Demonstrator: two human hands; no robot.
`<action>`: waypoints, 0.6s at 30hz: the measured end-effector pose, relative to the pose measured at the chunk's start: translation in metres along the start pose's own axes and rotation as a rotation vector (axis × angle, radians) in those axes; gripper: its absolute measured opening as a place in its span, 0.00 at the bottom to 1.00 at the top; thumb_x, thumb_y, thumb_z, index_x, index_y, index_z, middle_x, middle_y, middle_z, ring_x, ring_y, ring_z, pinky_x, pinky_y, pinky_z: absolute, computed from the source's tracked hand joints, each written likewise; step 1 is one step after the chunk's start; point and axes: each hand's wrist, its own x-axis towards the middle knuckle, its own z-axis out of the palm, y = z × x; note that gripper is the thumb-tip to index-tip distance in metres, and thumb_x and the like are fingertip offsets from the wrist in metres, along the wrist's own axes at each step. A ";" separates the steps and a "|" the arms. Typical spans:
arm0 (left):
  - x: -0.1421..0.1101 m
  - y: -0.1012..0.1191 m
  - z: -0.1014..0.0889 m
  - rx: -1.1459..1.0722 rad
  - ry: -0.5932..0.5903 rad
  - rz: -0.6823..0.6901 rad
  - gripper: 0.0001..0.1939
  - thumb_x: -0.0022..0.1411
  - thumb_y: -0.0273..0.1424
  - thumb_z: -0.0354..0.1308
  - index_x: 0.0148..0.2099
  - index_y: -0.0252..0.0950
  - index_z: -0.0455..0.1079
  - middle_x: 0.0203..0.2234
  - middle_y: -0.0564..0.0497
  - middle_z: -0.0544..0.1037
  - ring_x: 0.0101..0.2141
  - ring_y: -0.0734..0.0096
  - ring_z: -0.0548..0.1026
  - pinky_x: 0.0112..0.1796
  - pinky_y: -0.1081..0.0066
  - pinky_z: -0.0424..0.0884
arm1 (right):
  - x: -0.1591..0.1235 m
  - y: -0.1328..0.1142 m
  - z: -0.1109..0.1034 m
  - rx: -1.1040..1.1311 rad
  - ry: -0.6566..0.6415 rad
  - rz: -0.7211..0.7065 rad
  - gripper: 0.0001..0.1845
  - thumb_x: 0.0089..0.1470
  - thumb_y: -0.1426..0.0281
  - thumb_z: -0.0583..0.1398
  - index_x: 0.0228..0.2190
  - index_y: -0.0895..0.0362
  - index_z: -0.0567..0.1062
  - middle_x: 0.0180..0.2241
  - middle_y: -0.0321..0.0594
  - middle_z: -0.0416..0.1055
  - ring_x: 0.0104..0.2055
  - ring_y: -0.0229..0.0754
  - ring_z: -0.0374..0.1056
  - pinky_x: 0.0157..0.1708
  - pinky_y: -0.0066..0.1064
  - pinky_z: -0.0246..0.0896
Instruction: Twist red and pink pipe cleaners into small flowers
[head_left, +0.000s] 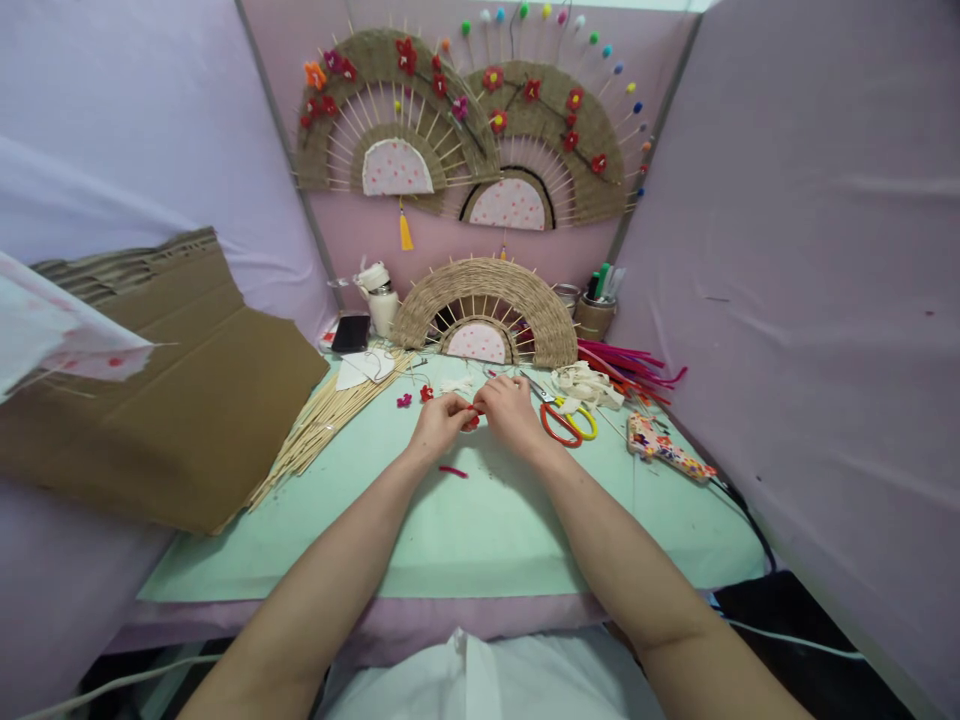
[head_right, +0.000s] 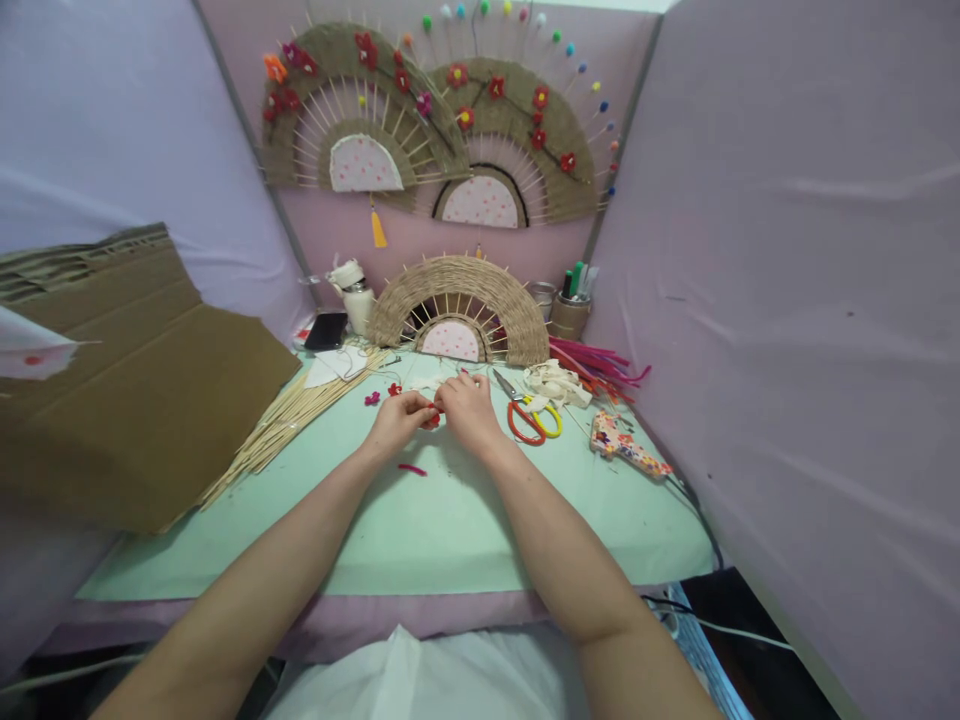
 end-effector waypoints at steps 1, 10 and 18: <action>0.000 0.002 0.000 -0.036 0.003 -0.027 0.08 0.45 0.30 0.62 0.25 0.32 0.67 0.17 0.52 0.74 0.21 0.73 0.72 0.29 0.70 0.70 | 0.000 0.000 0.000 0.023 -0.001 0.012 0.09 0.57 0.72 0.53 0.28 0.57 0.71 0.32 0.41 0.71 0.41 0.43 0.60 0.45 0.38 0.40; -0.004 0.015 0.004 -0.339 0.094 -0.195 0.08 0.45 0.25 0.63 0.30 0.30 0.68 0.25 0.47 0.77 0.28 0.73 0.76 0.37 0.69 0.72 | 0.000 0.003 -0.001 0.087 0.036 0.233 0.11 0.58 0.69 0.53 0.42 0.54 0.70 0.42 0.44 0.71 0.46 0.47 0.60 0.43 0.38 0.44; -0.008 0.024 0.001 -0.399 0.008 -0.260 0.06 0.48 0.23 0.58 0.32 0.31 0.68 0.28 0.44 0.78 0.32 0.68 0.78 0.38 0.68 0.73 | -0.001 0.011 -0.004 0.038 0.050 0.168 0.04 0.55 0.70 0.57 0.29 0.54 0.72 0.33 0.38 0.73 0.41 0.44 0.59 0.42 0.38 0.39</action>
